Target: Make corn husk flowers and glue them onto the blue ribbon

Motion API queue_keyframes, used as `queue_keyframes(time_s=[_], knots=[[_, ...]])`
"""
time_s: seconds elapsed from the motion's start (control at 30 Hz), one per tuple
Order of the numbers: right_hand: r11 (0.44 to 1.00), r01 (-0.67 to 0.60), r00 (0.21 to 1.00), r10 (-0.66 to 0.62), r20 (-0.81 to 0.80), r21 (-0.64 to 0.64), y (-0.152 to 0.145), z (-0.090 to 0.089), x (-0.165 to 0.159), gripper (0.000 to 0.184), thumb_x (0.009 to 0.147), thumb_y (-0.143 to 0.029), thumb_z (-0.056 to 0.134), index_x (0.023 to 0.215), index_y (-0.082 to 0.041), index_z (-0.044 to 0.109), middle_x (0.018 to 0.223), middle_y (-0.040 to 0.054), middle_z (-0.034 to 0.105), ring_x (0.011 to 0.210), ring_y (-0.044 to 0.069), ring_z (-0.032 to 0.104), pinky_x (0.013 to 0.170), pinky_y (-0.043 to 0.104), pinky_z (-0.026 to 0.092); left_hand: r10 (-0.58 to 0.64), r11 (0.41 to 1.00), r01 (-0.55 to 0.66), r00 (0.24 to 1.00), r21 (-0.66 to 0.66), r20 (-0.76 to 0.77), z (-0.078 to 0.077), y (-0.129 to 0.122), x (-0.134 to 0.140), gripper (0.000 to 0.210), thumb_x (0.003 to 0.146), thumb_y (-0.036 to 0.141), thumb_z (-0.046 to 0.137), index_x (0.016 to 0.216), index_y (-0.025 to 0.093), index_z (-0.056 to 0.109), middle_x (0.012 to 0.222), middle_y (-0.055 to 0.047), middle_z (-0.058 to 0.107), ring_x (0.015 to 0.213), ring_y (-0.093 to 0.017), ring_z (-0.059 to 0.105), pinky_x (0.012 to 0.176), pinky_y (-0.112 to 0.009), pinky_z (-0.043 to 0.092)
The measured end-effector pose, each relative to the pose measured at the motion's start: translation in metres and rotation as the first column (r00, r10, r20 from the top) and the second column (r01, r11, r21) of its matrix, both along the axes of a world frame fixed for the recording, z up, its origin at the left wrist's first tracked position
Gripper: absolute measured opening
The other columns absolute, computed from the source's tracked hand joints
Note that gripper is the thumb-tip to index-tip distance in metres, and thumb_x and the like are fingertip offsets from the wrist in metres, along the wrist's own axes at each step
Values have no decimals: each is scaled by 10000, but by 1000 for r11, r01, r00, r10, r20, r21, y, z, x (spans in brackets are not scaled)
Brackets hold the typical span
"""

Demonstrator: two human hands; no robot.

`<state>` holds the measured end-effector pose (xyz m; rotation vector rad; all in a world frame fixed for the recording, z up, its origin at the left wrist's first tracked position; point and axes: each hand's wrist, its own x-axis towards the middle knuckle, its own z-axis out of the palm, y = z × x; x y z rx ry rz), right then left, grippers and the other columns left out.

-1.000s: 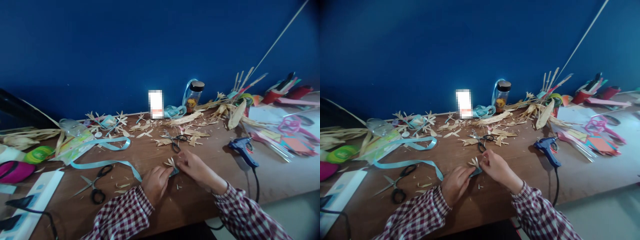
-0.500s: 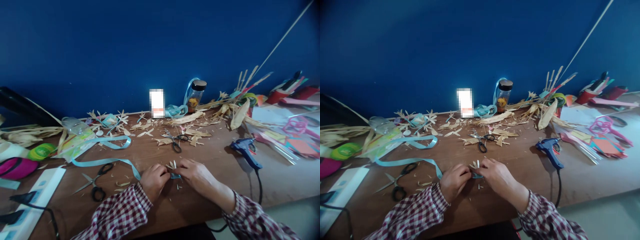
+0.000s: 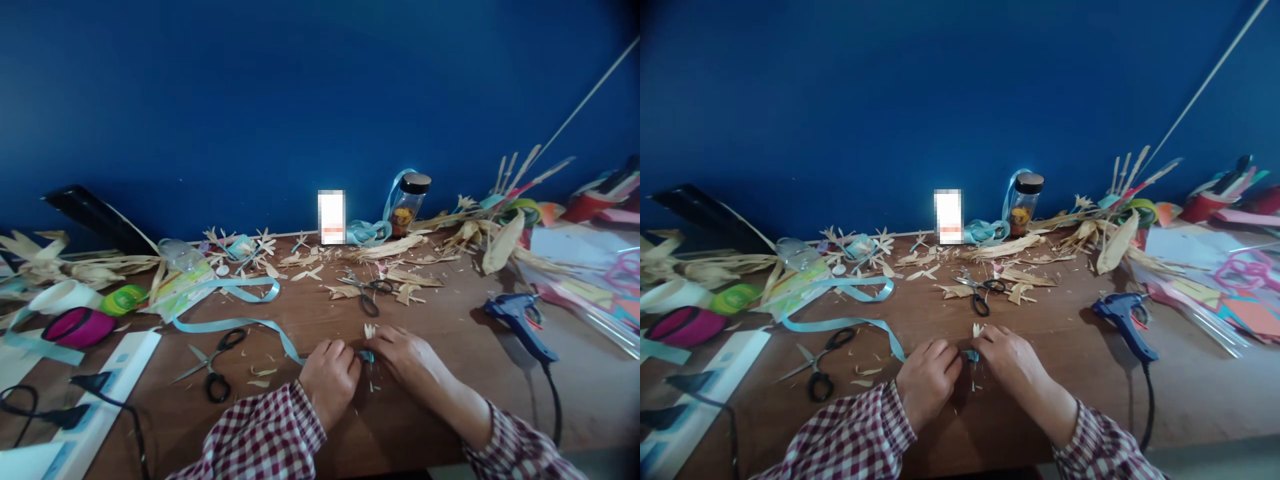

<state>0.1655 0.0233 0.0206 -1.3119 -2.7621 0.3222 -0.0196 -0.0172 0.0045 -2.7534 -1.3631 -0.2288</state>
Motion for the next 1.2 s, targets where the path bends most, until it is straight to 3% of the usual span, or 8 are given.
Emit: queue_keyframes(time_s=[0.13,0.27,0.47,0.93,1.07,1.2], knots=[[1000,-21,998,21,-67,3,1,-3,3,238,870,-139,493,1025,-260,626,937,41,633,875,173,583,767,262,471,99,994,-97,994,-46,48,0,-10,9,244,810,267,572,1001,118,604,1083,-79,597,926,-216,517,756,-367,477],[999,-19,995,22,-102,32,0,-7,4,239,858,-134,509,1043,-242,616,981,46,626,893,174,567,774,268,468,234,972,-228,965,-56,121,-11,-20,14,279,771,269,593,992,101,623,1048,-96,625,915,-234,547,720,-365,507],[995,-12,990,25,-137,97,-1,-8,-1,214,860,-132,510,1017,-224,623,964,45,639,846,182,551,779,301,452,133,987,-148,973,66,186,-21,-21,7,340,773,265,553,1067,103,607,1058,-130,641,955,-261,558,786,-403,500],[993,114,953,-108,-282,7,-6,3,13,284,900,-137,423,1110,-228,591,1020,54,652,922,162,601,828,293,481,93,991,-111,972,74,216,-23,-19,1,347,780,317,571,1053,109,623,1066,-113,650,940,-267,566,790,-390,493],[973,231,921,-212,-326,21,-13,8,37,301,908,-167,396,1141,-222,579,1033,68,642,881,157,620,770,274,501,79,988,-104,975,112,206,-25,-19,0,347,806,338,542,1072,127,612,1080,-105,649,940,-266,567,788,-388,484],[884,442,878,-392,-276,150,-20,8,87,268,899,-226,410,1082,-212,606,988,77,648,832,181,623,737,295,496,36,982,-74,977,174,211,-29,-17,-2,355,837,358,505,1082,121,605,1071,-114,650,958,-269,562,803,-394,472]])
